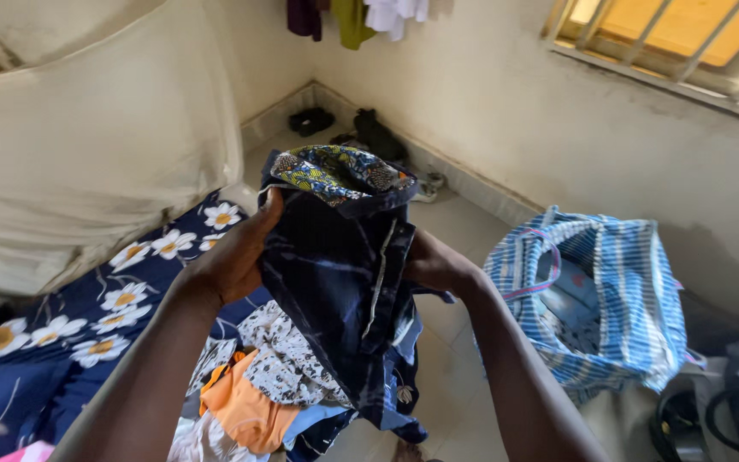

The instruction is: The person folds various pieces of clothing, including shorts and shirts, and places them into a black handbag. The person repeatedly picks up items from a bed, folds them by hand, and puts them into the bag.

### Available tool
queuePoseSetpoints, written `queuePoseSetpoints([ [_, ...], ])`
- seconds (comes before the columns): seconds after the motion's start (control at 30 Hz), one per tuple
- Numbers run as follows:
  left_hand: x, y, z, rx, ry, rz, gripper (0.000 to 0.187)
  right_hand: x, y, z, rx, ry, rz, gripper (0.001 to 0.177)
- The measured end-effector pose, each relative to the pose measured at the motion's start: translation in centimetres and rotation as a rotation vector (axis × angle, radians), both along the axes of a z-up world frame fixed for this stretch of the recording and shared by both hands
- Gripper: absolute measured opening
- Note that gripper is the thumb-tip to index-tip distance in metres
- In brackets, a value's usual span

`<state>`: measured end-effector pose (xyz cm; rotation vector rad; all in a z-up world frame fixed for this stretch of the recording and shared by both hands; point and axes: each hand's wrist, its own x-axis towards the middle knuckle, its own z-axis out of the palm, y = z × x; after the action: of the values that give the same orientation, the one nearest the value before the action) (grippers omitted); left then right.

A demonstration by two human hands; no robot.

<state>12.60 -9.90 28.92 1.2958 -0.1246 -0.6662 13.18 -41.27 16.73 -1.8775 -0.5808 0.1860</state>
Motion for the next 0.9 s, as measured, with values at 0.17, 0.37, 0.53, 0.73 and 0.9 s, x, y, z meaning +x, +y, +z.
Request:
queuePoseSetpoints([
  [0.17,0.2,0.3,0.0,-0.033,-0.161,-0.154,0.074,-4.8,-0.2,4.6,-0.284,-0.089,-0.448,0.032],
  [0.37,0.7,-0.7,-4.5,0.320,-0.487,0.011,0.066,-9.8,1.1,5.8,-0.306,-0.072,-0.836,0.033],
  [0.53,-0.5,-2.8,-7.5,0.412,-0.455,-0.058,0.065,-12.6,2.6,2.6,0.414,0.142,-0.780,0.029],
  [0.73,-4.9,-7.9,-6.5,0.009,-0.502,-0.222,0.059,-15.4,4.6,1.5,1.017,0.265,-0.523,0.059],
  [0.9,-9.5,-11.2,-3.8,-0.114,-0.393,-0.413,0.076,-17.8,6.3,2.3,1.090,0.141,-0.289,0.089],
])
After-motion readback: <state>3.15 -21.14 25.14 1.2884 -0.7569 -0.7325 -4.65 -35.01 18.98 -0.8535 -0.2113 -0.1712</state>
